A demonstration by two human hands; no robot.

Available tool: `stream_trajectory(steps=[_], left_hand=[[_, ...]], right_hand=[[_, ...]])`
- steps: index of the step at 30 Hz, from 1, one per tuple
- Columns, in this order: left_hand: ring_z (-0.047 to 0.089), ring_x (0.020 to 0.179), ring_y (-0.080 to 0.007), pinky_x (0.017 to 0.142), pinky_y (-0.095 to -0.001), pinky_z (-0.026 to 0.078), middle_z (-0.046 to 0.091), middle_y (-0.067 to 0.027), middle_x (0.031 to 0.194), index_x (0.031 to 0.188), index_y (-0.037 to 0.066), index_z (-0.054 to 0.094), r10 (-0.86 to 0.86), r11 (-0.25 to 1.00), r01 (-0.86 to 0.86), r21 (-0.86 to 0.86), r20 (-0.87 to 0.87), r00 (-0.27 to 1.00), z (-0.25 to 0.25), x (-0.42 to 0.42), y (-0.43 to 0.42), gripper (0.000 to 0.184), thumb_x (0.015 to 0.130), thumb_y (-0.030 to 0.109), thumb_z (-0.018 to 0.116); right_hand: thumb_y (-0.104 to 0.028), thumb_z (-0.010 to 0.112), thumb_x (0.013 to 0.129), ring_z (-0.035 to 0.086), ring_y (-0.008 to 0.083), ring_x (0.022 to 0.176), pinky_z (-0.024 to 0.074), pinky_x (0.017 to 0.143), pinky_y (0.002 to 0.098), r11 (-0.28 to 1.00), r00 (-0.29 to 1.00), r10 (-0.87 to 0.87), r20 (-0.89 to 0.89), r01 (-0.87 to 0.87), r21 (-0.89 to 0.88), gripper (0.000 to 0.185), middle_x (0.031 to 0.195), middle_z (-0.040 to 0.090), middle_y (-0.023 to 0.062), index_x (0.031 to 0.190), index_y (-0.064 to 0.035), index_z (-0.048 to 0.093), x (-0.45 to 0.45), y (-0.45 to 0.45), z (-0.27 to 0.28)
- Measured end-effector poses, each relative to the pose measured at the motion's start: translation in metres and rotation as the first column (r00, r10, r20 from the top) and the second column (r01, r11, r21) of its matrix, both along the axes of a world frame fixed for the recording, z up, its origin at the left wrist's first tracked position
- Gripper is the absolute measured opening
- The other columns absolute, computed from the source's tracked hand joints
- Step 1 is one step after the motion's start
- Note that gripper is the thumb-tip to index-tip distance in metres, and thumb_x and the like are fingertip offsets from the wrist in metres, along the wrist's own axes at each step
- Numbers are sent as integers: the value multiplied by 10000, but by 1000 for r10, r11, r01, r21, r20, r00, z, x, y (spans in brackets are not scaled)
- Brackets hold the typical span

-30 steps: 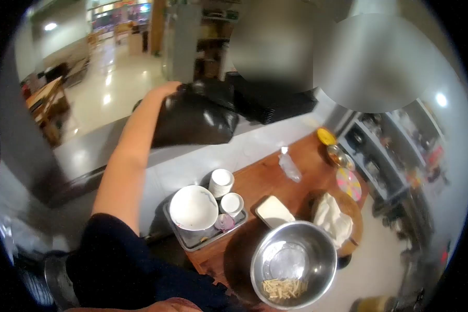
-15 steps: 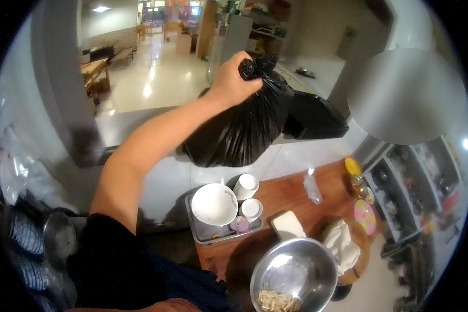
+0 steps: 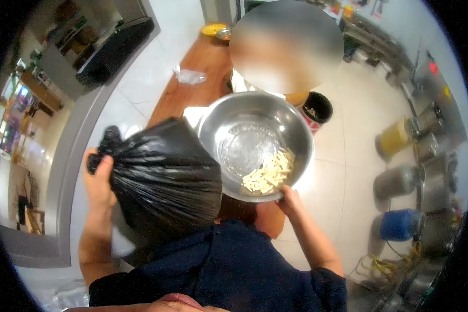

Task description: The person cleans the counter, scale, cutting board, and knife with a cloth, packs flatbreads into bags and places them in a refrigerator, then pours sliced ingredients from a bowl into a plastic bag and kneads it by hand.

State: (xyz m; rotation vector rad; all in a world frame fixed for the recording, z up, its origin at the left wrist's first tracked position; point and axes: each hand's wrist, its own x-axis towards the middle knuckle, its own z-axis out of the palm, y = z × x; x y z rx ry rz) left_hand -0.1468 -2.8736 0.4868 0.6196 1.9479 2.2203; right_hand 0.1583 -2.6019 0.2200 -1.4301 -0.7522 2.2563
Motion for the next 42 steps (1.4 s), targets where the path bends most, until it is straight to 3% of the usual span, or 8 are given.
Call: stream_trajectory(steps=[17, 23, 26, 29, 30, 37, 38, 42], left_hand=[[586, 1005, -239, 872, -375, 490, 598, -99, 1128, 1172, -5, 544, -156, 824, -310, 474, 716, 680, -287, 44, 35, 336, 900, 189, 574], [562, 1002, -228, 784, -381, 503, 539, -108, 1161, 1244, 24, 406, -76, 980, -119, 160, 854, 515, -361, 45, 20, 436, 880, 143, 616], [534, 1051, -261, 834, -402, 481, 483, -164, 1195, 1368, 60, 238, 103, 969, 113, -218, 779, 619, -402, 55, -16, 723, 800, 90, 682], [516, 1076, -321, 887, -445, 457, 423, -208, 1226, 1431, 104, 148, -127, 754, 60, -654, -55, 990, -459, 35, -64, 944, 711, 109, 758], [469, 1119, -396, 953, -475, 410, 359, -261, 1264, 1457, 146, 75, -122, 581, 119, -805, 59, 991, -407, 34, -61, 1097, 639, 141, 806], [369, 1215, -409, 963, -485, 374, 246, -205, 1411, 1389, 206, 368, -726, 420, 20, -908, -322, 607, -393, 5, -63, 942, 580, 302, 841], [495, 1119, -381, 888, -448, 435, 421, -226, 1315, 1322, 189, 450, -763, 405, -14, -914, -347, 545, -399, 5, -60, 745, 659, 272, 779], [607, 859, -371, 732, -413, 490, 626, -226, 849, 1029, 88, 620, -463, 491, 185, -851, -75, 883, -402, -10, -49, 245, 805, 162, 558]], right_hand=[[-132, 548, 816, 526, 137, 652, 405, 477, 221, 976, 996, -36, -79, 52, 210, 212, 817, 565, 43, 1014, -64, 516, -143, 108, -114], [-114, 540, 798, 548, 147, 703, 391, 468, 240, 984, 980, -67, -189, 97, 151, 242, 916, 579, 59, 1029, -45, 517, -70, 76, -112], [-88, 534, 791, 579, 190, 790, 482, 613, 302, 970, 971, -154, -182, 183, 161, 250, 949, 574, 74, 1031, -19, 513, -17, 44, -134], [-69, 530, 782, 585, 228, 837, 502, 735, 360, 956, 964, -220, -150, 243, 165, 251, 924, 573, 82, 1020, 5, 508, 20, 9, -132], [-65, 532, 779, 587, 227, 834, 504, 733, 357, 959, 971, -219, -97, 232, 159, 244, 921, 574, 86, 1011, 6, 507, 29, 2, -129], [-107, 529, 791, 553, 189, 589, 458, 478, 289, 958, 955, -275, 109, 262, 119, 169, 804, 567, 87, 923, -9, 491, 50, -46, -114], [-117, 528, 793, 532, 181, 534, 433, 428, 275, 972, 970, -222, 93, 214, 97, 172, 781, 564, 84, 926, -15, 491, 58, -44, -122], [-161, 527, 804, 451, 147, 404, 349, 317, 229, 967, 965, -239, 108, 227, 112, 183, 723, 551, 67, 933, -37, 488, 42, -50, -109]])
